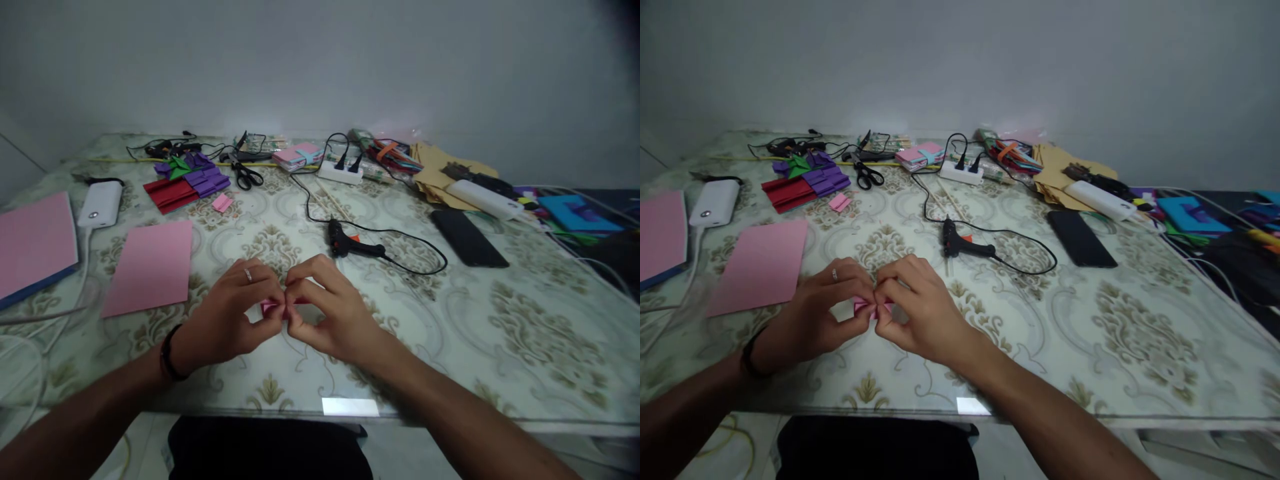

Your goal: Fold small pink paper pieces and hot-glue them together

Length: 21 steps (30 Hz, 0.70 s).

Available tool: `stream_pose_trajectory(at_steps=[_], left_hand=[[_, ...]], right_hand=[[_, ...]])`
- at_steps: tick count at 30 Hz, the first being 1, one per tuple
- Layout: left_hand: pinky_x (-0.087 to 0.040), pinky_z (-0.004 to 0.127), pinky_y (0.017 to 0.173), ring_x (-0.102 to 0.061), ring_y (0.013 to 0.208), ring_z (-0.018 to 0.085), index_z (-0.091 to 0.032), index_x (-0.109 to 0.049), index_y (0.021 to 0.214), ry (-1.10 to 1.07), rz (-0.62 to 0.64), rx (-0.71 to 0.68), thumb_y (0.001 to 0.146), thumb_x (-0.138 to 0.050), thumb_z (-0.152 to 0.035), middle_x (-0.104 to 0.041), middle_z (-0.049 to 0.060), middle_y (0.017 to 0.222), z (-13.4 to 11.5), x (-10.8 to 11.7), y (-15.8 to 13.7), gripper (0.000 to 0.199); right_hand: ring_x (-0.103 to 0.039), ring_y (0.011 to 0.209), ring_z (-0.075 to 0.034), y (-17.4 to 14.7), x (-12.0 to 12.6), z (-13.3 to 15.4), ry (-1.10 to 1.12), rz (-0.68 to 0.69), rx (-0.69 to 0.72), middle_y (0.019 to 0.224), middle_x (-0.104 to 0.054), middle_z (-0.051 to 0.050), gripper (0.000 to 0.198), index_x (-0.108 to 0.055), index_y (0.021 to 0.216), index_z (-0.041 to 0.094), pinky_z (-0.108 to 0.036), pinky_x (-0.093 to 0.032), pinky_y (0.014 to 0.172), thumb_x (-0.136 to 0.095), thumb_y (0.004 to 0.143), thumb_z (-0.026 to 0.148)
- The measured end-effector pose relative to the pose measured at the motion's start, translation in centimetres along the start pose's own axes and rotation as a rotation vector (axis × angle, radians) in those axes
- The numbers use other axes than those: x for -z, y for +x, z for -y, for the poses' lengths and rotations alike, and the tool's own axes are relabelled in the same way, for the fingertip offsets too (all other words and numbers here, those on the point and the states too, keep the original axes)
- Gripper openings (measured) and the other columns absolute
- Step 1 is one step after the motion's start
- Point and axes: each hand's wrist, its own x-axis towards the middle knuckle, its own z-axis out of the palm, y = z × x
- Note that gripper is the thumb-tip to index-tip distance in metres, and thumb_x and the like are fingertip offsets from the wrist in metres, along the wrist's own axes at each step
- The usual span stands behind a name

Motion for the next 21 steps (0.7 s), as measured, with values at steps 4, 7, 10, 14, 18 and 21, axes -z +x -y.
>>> stream_pose_trajectory(at_steps=[4, 7, 10, 14, 18, 21], left_hand=[[-0.05, 0.034, 0.081, -0.064, 0.082, 0.017, -0.019, -0.059, 0.079, 0.002, -0.026, -0.03, 0.087, -0.064, -0.004, -0.07, 0.002, 0.082, -0.1, 0.0, 0.0, 0.017], [-0.049, 0.035, 0.083, -0.064, 0.083, 0.017, -0.019, -0.059, 0.079, 0.006, -0.015, -0.033, 0.085, -0.064, -0.002, -0.069, 0.0, 0.081, 0.0, 0.1, -0.1, 0.019], [-0.048, 0.035, 0.081, -0.063, 0.082, 0.016, -0.019, -0.059, 0.079, 0.008, -0.002, -0.024, 0.083, -0.063, 0.0, -0.067, 0.0, 0.08, 0.0, 0.5, 0.0, 0.02], [-0.05, 0.031, 0.076, -0.062, 0.081, 0.016, -0.018, -0.059, 0.079, 0.032, -0.006, 0.034, 0.084, -0.061, 0.0, -0.066, 0.002, 0.083, 0.2, 1.5, 0.1, 0.019], [-0.05, 0.032, 0.076, -0.061, 0.082, 0.017, -0.018, -0.061, 0.08, 0.075, 0.008, 0.059, 0.086, -0.062, -0.003, -0.066, 0.003, 0.085, 0.9, 2.2, 0.3, 0.016], [-0.051, 0.034, 0.081, -0.064, 0.087, 0.018, -0.019, -0.064, 0.086, 0.096, 0.005, 0.014, 0.088, -0.064, -0.005, -0.068, 0.003, 0.088, 1.0, 1.8, 0.3, 0.015]], right_hand=[[-0.061, 0.083, -0.021, 0.1, 0.0, 0.0, -0.025, -0.025, 0.043, 0.092, -0.07, -0.007, 0.018, -0.057, 0.085, 0.022, -0.039, -0.051, 0.075, -0.067, 0.084, 0.007], [-0.061, 0.082, -0.021, 0.2, 0.2, 0.0, -0.031, -0.021, 0.076, 0.09, -0.071, -0.005, 0.019, -0.057, 0.086, 0.022, -0.04, -0.05, 0.076, -0.066, 0.085, 0.006], [-0.061, 0.08, -0.021, 0.3, 0.4, -0.2, -0.044, -0.008, 0.086, 0.088, -0.072, -0.005, 0.019, -0.057, 0.087, 0.023, -0.04, -0.048, 0.077, -0.066, 0.086, 0.006], [-0.063, 0.082, -0.022, 0.5, 1.3, -0.7, -0.079, 0.006, 0.053, 0.089, -0.073, -0.006, 0.019, -0.057, 0.087, 0.022, -0.041, -0.048, 0.077, -0.064, 0.084, 0.005], [-0.065, 0.087, -0.023, 0.5, 2.2, -1.1, -0.076, -0.027, -0.02, 0.094, -0.07, -0.007, 0.016, -0.059, 0.089, 0.022, -0.04, -0.049, 0.078, -0.064, 0.084, 0.007], [-0.064, 0.094, -0.025, 0.4, 2.1, -0.9, -0.05, -0.034, -0.011, 0.102, -0.068, -0.01, 0.013, -0.062, 0.097, 0.021, -0.042, -0.051, 0.082, -0.068, 0.087, 0.014]])
